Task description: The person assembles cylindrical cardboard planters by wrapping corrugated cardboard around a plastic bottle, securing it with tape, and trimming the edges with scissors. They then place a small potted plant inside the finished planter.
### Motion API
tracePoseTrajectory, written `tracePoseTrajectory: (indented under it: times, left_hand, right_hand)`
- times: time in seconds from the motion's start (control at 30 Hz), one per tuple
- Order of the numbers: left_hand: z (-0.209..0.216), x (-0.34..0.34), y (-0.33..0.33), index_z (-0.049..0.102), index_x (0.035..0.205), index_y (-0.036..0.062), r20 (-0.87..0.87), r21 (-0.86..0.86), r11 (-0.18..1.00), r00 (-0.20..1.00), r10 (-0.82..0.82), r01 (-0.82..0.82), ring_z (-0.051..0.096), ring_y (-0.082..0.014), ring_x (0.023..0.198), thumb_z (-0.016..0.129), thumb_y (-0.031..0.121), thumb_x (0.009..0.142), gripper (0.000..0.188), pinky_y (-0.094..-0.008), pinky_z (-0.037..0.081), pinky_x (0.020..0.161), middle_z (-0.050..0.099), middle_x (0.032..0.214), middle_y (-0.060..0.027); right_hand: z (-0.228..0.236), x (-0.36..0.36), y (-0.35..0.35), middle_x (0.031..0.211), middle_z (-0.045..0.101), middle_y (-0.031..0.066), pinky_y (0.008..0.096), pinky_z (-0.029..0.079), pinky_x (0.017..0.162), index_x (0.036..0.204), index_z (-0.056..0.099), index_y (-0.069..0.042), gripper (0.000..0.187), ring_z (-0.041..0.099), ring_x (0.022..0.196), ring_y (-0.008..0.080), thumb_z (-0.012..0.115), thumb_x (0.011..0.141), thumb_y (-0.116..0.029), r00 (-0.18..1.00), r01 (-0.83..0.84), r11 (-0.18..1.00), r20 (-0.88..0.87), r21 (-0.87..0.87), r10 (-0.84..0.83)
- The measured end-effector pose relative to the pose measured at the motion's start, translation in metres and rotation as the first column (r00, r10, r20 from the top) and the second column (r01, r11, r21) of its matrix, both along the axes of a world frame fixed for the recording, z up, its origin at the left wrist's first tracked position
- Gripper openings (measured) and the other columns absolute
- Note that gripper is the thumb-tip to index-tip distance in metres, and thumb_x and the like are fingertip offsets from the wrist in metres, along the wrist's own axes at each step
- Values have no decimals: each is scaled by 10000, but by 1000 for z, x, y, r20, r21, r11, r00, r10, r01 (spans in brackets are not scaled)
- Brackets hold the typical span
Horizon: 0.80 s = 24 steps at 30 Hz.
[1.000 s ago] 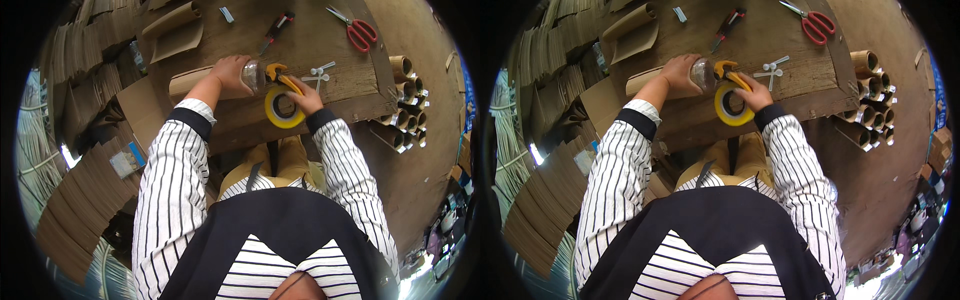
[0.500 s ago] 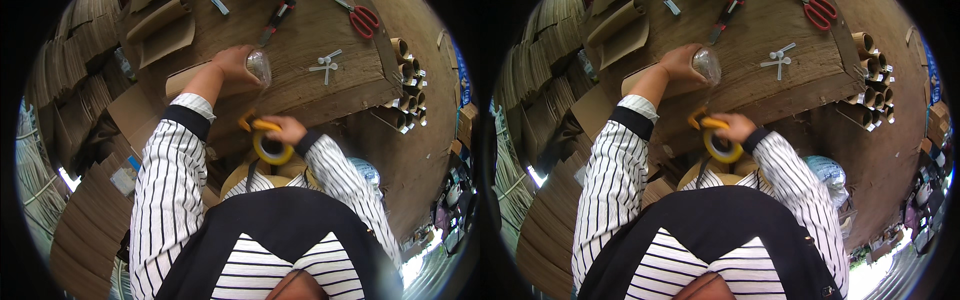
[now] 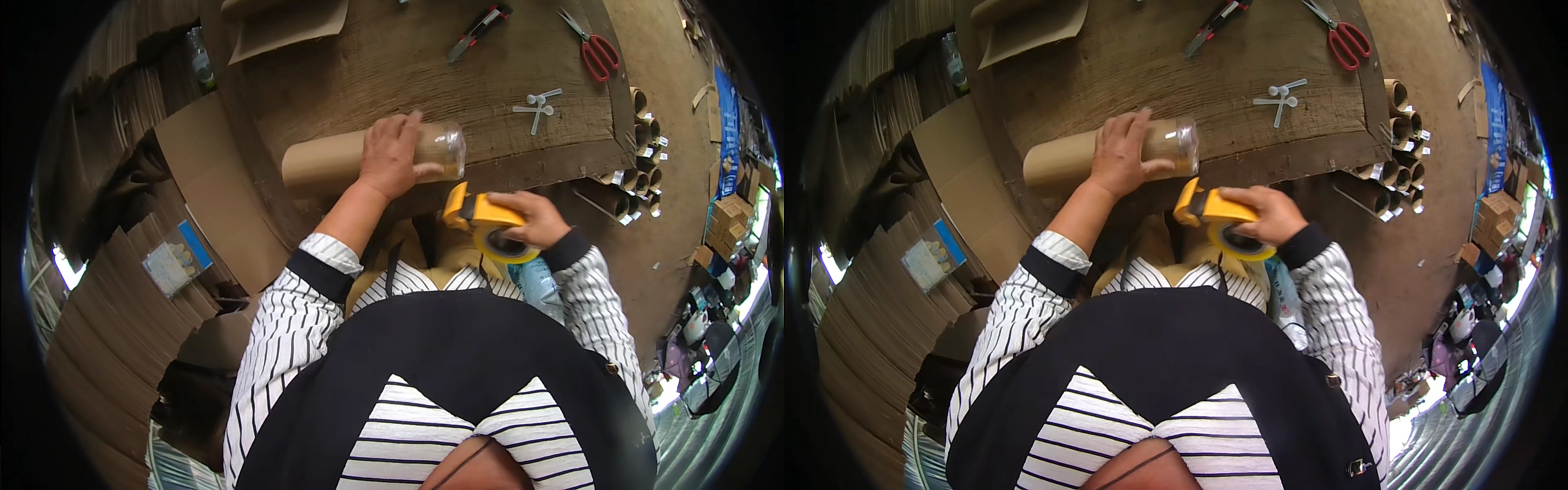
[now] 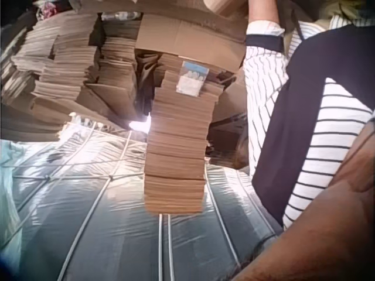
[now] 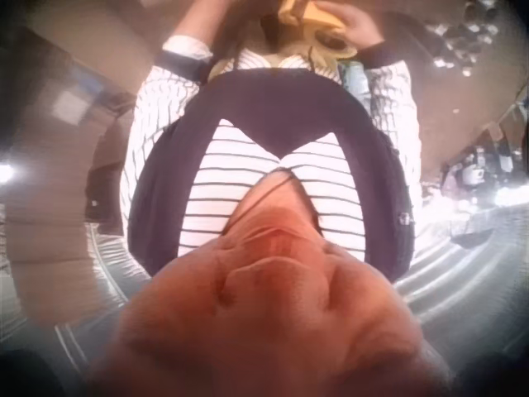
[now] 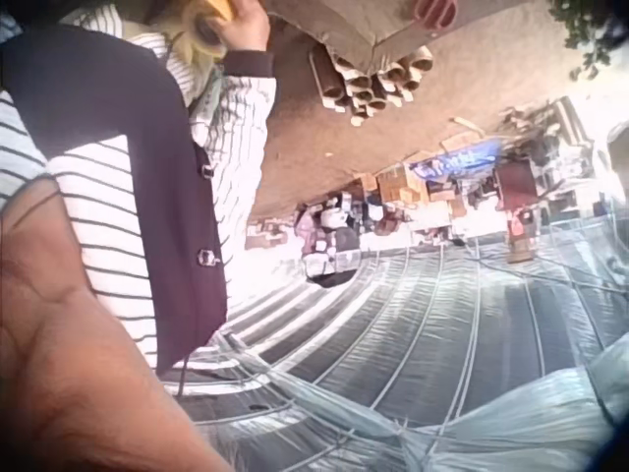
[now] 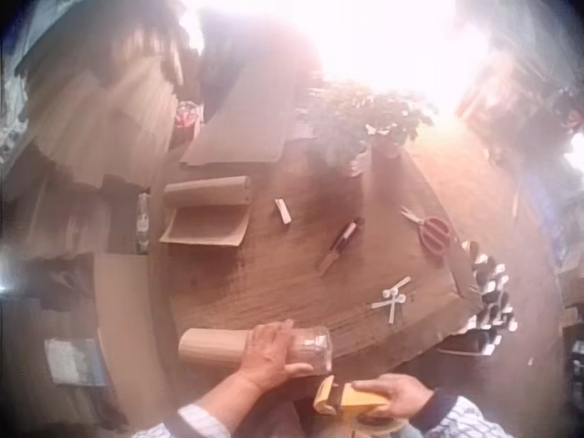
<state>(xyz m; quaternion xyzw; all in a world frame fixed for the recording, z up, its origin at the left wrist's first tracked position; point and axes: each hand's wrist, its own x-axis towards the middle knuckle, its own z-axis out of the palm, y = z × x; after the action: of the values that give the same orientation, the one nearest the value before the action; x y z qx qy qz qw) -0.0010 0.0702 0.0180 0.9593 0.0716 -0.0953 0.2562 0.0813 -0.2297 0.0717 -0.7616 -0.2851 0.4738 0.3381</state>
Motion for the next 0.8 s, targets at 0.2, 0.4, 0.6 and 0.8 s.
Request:
tracePoseTrajectory:
  times: [0.2,0.4,0.6,0.8]
  left_hand:
    - [-4,-67,-30,280,1486,-10,-96,132,984,987,130,-117,276,-330,1425,876,589,521,1283,-546,151,1177,356,1507,-173]
    - [-8,-75,-27,283,1481,-8,-42,139,971,978,203,-195,299,-345,1407,903,565,483,1306,-538,183,1171,362,1475,-216]
    - [-6,-73,-22,292,1501,56,-20,109,982,988,156,-153,325,-344,1389,910,546,491,1281,-523,216,1166,386,1466,-167]
    - [3,-27,-12,362,1474,63,-207,48,971,954,-218,233,341,-345,1405,904,474,546,1151,-507,258,1153,407,1484,-165]
  right_hand:
    - [32,65,41,970,640,98,354,541,821,1318,631,-137,627,645,866,226,810,721,-72,965,85,942,207,324,-159]
    - [39,74,158,974,685,87,408,565,736,1293,633,-276,511,684,883,293,689,787,-223,632,-577,740,386,-344,672]
    - [36,96,90,868,665,91,406,553,662,1255,666,-314,483,686,776,272,714,779,-246,635,-529,745,393,-406,665]
    - [-6,74,42,883,632,79,415,552,746,1277,648,-344,550,673,825,305,777,747,-285,848,-272,933,399,-236,348]
